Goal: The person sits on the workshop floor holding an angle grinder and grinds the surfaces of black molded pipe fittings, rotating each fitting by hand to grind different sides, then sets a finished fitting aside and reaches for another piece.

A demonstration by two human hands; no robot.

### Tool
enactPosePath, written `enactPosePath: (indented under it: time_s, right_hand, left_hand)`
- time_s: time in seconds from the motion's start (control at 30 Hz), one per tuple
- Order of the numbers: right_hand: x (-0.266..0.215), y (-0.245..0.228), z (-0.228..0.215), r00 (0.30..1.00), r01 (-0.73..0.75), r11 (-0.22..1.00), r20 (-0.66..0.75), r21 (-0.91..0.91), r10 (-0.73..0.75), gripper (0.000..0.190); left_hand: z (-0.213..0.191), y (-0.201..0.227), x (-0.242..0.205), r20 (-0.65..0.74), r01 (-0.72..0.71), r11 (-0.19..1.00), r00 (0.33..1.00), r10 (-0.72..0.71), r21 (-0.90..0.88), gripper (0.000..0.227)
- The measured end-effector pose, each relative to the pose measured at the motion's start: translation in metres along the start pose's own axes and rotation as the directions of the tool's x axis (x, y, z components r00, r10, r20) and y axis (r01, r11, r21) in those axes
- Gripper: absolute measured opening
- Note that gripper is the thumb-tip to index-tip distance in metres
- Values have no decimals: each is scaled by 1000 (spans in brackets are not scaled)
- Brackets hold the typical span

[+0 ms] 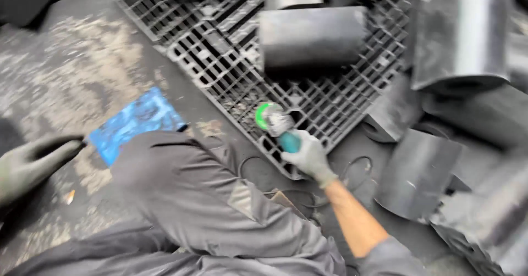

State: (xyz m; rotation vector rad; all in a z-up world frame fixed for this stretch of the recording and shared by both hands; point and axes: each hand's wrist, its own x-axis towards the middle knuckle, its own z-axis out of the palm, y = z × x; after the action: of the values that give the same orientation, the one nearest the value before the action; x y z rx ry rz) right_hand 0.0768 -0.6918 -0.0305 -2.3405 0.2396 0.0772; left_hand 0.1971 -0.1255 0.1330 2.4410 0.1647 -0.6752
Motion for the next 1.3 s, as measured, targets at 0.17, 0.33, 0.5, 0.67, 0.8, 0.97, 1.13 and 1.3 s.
enactPosePath:
  time_s: [0.17,0.33,0.5,0.67,0.8,0.97,1.13,1.3]
  right_hand:
    - [7,16,23,996,32,987,-81,-159,-45,69]
    - [6,31,-13,945,170,979,-263,-108,-193,55]
    - [25,132,-118,744,53,998,-664,-41,-66,33]
    - [63,165,-219,676,86,748,-590,658,441,53]
    - [100,150,-257,582,100,434,-406,895,704,69]
    - [119,132,-272,546,239,252,-344,938,764,77]
    - [121,151,-263,566,182,201,-270,963,779,73]
    - [110,140,-211,574,213,258,-334,942,747,56]
  left_hand:
    - [18,-52,18,-89,-93,955,994,71,-281,43]
    - [29,-19,41,-81,-156,957,987,140,-244,41]
    - [34,6,57,-54,-150,968,988,142,-199,42]
    - [34,9,51,-61,-111,978,993,102,-177,42]
    - [28,3,35,-80,-60,986,996,48,-157,43]
    - [15,6,19,-101,-8,991,995,-6,-136,44]
    - [17,-19,17,-25,141,964,988,-150,-228,46]
    - [12,-4,6,21,210,970,978,-209,-126,45]
